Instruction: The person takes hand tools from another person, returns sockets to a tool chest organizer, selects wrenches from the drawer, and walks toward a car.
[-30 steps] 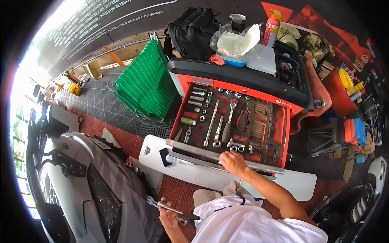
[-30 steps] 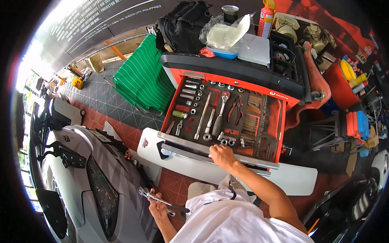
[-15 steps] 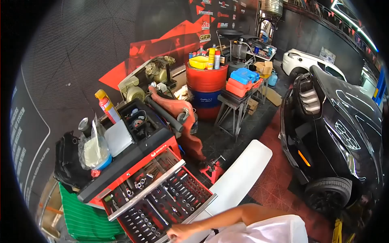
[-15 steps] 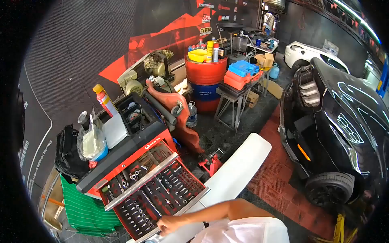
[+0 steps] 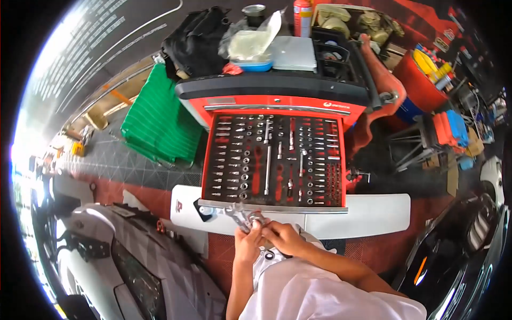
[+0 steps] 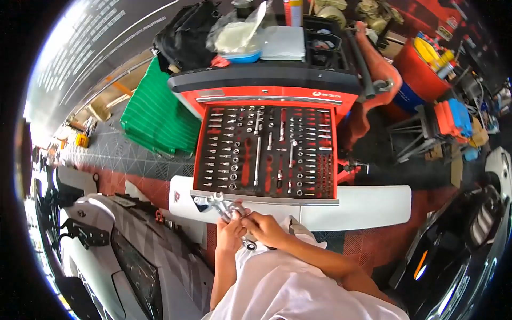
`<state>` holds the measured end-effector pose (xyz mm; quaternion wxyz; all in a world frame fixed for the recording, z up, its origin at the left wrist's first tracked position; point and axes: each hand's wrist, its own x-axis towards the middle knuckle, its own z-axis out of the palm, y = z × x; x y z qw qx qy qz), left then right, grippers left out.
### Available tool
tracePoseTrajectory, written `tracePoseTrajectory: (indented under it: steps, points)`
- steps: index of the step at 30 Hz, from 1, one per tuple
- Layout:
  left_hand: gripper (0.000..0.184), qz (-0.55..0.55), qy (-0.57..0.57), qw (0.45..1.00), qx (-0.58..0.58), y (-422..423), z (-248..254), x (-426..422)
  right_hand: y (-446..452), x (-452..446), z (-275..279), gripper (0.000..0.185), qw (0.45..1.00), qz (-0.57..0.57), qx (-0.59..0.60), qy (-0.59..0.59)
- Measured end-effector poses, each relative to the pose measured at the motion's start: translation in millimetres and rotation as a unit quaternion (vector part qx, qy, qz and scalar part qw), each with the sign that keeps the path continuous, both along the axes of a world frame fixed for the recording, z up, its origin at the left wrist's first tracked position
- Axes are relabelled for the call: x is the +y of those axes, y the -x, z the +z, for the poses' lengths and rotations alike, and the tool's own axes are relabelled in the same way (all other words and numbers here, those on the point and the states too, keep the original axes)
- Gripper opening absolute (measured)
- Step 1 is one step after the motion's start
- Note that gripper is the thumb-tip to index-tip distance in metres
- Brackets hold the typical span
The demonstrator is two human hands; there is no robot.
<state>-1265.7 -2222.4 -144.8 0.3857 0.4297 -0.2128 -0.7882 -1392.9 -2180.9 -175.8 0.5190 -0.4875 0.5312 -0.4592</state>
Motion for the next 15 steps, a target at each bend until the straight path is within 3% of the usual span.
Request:
tracePoseTrajectory:
  steps: [4,6,8,10,15]
  points:
    - [0.029,0.008,-0.032,0.999,-0.007,1.1,8.5,-6.9,14.7,3.0,-7.8,0.026,0.994,0.012,-0.05,-0.093]
    - [0.028,0.017,-0.042,0.999,0.006,-4.1,9.6,-12.2,22.5,0.0,-9.6,0.035,0.974,-0.014,-0.166,-0.154]
    - [0.026,0.019,-0.049,0.998,0.024,-7.1,8.7,-16.0,32.2,-8.0,5.9,0.039,0.964,-0.022,-0.203,-0.167]
    - [0.024,0.023,-0.05,0.998,0.031,-12.3,4.0,-18.2,39.5,-16.2,13.3,0.042,0.966,-0.035,-0.168,-0.195]
    - [0.023,0.039,-0.048,0.997,0.05,-33.9,-7.0,-17.7,53.9,-48.8,-5.6,0.018,0.981,-0.072,0.044,-0.173]
